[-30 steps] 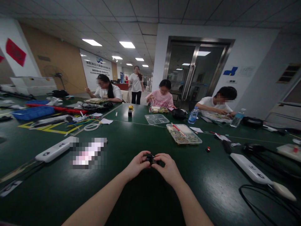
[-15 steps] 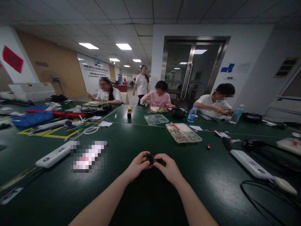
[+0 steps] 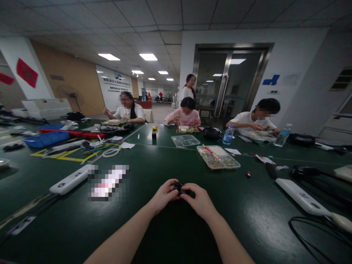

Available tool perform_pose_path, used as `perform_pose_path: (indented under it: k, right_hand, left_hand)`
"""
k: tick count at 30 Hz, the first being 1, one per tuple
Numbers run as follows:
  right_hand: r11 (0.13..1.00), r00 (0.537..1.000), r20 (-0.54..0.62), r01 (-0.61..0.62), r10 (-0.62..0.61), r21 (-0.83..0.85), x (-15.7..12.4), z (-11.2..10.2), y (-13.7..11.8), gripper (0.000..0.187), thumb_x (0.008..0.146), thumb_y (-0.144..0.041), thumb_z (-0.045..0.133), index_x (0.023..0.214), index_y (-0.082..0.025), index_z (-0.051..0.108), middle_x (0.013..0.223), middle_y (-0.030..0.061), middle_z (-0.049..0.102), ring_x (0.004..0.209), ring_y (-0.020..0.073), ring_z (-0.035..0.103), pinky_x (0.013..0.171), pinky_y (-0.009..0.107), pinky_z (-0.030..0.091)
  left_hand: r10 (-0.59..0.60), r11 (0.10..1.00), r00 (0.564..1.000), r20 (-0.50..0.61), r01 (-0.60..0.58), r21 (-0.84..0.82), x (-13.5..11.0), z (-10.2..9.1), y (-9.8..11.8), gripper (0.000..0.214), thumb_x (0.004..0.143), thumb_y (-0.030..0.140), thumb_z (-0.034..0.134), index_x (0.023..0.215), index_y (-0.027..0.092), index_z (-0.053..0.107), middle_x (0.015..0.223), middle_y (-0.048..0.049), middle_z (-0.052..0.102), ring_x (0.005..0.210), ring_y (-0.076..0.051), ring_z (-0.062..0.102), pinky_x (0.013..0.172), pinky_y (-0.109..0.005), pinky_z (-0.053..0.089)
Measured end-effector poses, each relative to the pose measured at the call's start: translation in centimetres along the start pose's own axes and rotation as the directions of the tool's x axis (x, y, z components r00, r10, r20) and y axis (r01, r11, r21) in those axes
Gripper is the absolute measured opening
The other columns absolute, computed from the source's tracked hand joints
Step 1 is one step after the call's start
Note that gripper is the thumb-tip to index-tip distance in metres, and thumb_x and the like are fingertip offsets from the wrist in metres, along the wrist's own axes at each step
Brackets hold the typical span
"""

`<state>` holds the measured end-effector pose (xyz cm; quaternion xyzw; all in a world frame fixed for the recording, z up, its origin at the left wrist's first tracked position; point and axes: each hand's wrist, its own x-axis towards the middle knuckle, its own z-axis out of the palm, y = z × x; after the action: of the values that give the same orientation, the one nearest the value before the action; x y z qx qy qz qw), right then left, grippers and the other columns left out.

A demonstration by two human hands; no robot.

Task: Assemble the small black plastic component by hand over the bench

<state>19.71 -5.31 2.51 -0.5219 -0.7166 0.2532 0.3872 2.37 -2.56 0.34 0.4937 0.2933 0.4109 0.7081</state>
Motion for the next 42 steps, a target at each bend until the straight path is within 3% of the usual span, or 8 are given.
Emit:
perform_pose_path:
  k: [5,9,17,24,33,42]
  right_hand:
    - [0.997,0.998,0.046,0.033,-0.036,0.070,-0.1,-0.7,0.0,0.032,0.072,-0.023,0.059,0.104,-0.027,0.062,0.110,0.0029,0.062,0.104,0.0201,0.056,0.095,0.037,0.039]
    - [0.987,0.999,0.034,-0.023,0.018,0.156,0.0,-0.8,0.3,0.044,0.068,-0.019,0.061,0.112,-0.025,0.056,0.110,0.0029,0.062,0.102,0.0202,0.057,0.093,0.038,0.042]
    - [0.975,0.999,-0.038,-0.019,0.028,0.222,0.2,-0.6,0.2,0.034,0.067,-0.019,0.062,0.101,-0.022,0.061,0.104,0.0037,0.065,0.099,0.0209,0.057,0.093,0.039,0.042]
    - [0.973,0.998,-0.051,-0.031,0.044,0.230,0.2,-0.5,0.5,0.037,0.068,-0.022,0.063,0.104,-0.020,0.059,0.105,0.0058,0.063,0.098,0.0207,0.058,0.090,0.038,0.043]
    - [0.978,0.998,-0.051,-0.036,0.047,0.205,0.3,-0.7,0.7,0.032,0.069,-0.027,0.062,0.101,-0.020,0.060,0.101,0.0058,0.064,0.094,0.0212,0.059,0.087,0.039,0.044]
    - [0.979,0.996,-0.058,-0.056,0.068,0.197,0.2,-0.8,0.1,0.030,0.070,-0.029,0.061,0.099,-0.021,0.061,0.098,0.0049,0.065,0.091,0.0209,0.059,0.086,0.038,0.045]
  left_hand:
    - [0.005,0.996,1.000,-0.011,-0.006,-0.089,-0.1,0.1,0.1,0.045,0.070,0.019,0.066,0.109,0.018,0.043,0.099,-0.0085,0.059,0.082,-0.016,0.061,0.081,-0.034,0.044]
    - [0.007,0.993,1.000,0.021,-0.005,-0.115,-0.3,0.3,0.5,0.049,0.068,0.016,0.067,0.111,0.018,0.043,0.104,-0.0099,0.058,0.086,-0.018,0.060,0.083,-0.035,0.043]
    - [-0.002,0.992,0.999,0.054,0.009,-0.126,-0.4,0.4,0.6,0.060,0.068,0.015,0.068,0.119,0.020,0.037,0.099,-0.0083,0.060,0.084,-0.017,0.061,0.084,-0.037,0.043]
    - [-0.008,0.997,1.000,0.023,0.009,-0.077,-0.5,0.6,1.1,0.046,0.068,0.019,0.068,0.108,0.019,0.044,0.090,-0.0063,0.061,0.078,-0.016,0.062,0.077,-0.034,0.045]
    - [0.025,0.997,1.000,0.014,-0.024,-0.079,-0.4,0.4,1.0,0.057,0.069,0.022,0.067,0.118,0.022,0.038,0.097,-0.0078,0.059,0.078,-0.016,0.062,0.074,-0.032,0.045]
    - [0.065,0.997,0.998,-0.020,-0.066,-0.032,-0.1,0.3,0.8,0.046,0.068,0.024,0.067,0.107,0.019,0.044,0.090,-0.0060,0.062,0.078,-0.016,0.062,0.072,-0.031,0.045]
